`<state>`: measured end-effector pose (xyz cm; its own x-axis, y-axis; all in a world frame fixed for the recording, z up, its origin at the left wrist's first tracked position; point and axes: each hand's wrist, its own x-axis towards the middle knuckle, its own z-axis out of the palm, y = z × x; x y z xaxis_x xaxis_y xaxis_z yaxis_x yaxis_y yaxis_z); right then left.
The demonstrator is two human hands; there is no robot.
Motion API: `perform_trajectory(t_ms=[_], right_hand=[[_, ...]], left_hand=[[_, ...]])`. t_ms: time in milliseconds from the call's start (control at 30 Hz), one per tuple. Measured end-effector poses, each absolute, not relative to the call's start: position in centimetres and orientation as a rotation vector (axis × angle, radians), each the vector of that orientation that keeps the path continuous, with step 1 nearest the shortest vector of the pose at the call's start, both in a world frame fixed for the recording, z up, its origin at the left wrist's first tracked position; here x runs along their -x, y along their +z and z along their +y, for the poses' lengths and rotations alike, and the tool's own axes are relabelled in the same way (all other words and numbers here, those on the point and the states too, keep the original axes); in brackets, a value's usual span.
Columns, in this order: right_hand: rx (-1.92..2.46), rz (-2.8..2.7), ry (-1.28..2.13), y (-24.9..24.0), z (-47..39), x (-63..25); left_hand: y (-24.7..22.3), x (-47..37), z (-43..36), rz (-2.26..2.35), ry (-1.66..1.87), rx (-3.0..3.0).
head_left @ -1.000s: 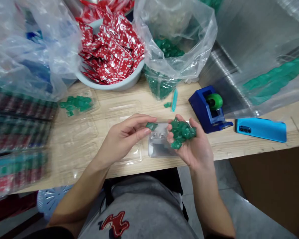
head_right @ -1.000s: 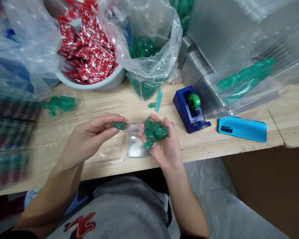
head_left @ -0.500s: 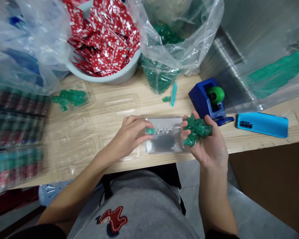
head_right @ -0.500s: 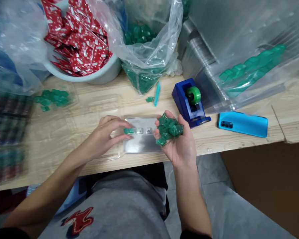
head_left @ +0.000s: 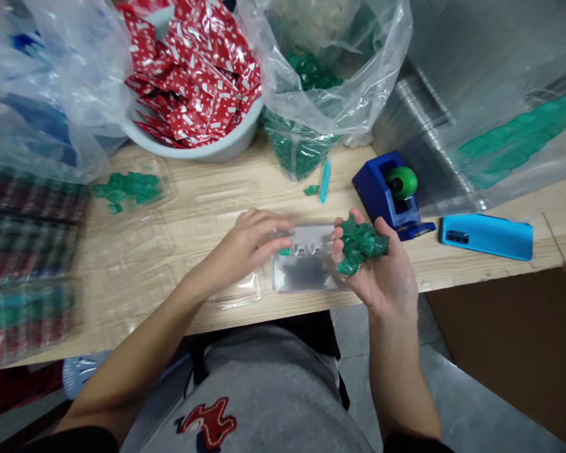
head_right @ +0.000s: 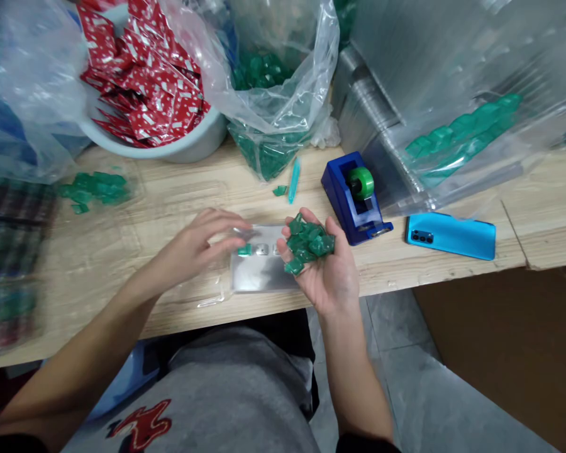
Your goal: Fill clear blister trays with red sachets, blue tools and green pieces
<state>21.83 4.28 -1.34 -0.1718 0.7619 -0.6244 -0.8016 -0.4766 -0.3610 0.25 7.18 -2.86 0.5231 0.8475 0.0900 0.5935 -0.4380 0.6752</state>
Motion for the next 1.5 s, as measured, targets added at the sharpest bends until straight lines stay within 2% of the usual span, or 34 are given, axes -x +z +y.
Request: perform_trajectory(t_ms=[100, 300, 367, 500, 700, 833, 1067, 1267, 1500], right_hand=[[0.942, 0.033, 1.84, -1.4, 4.2, -21.6], [0.99, -0.006, 1.736, -1.0, 4.1, -21.5], [0.988, 0.0, 1.736, -1.0, 4.0, -21.5], [0.958, -0.068, 1.781, -1.4, 3.9, -21.4], [0.953, -0.19, 1.798, -1.8, 3.9, -20.7], [0.938, -0.353, 1.767, -1.3, 3.5, -19.5], [1.021, -0.54, 1.591, -1.0, 2.6, -18.6], [1.048, -0.551, 1.644, -1.0, 2.6, -19.0], [1.094, -0.506, 1.788, -1.6, 2.3, -19.6]], left_hand=[[-3.4, -1.8, 10.9, 1.236, 0.683, -2.159], [-6.5, -5.9, 16.7, 1.154, 0.26, -2.481], [-7.1, -6.4, 17.0, 1.179, 0.257, -2.479], [-6.3, -5.8, 16.1, 1.148, 0.512, -2.139], [-1.5, -3.7, 12.0, 0.843, 0.664, -1.416], [0.6, -3.1, 9.7, 0.807, 0.668, -1.447], [0.8, -3.3, 8.1, 0.901, 0.786, -1.598], [1.2, -2.9, 8.2, 0.872, 0.612, -1.533], [0.7, -2.5, 8.2, 0.833, 0.628, -1.507]])
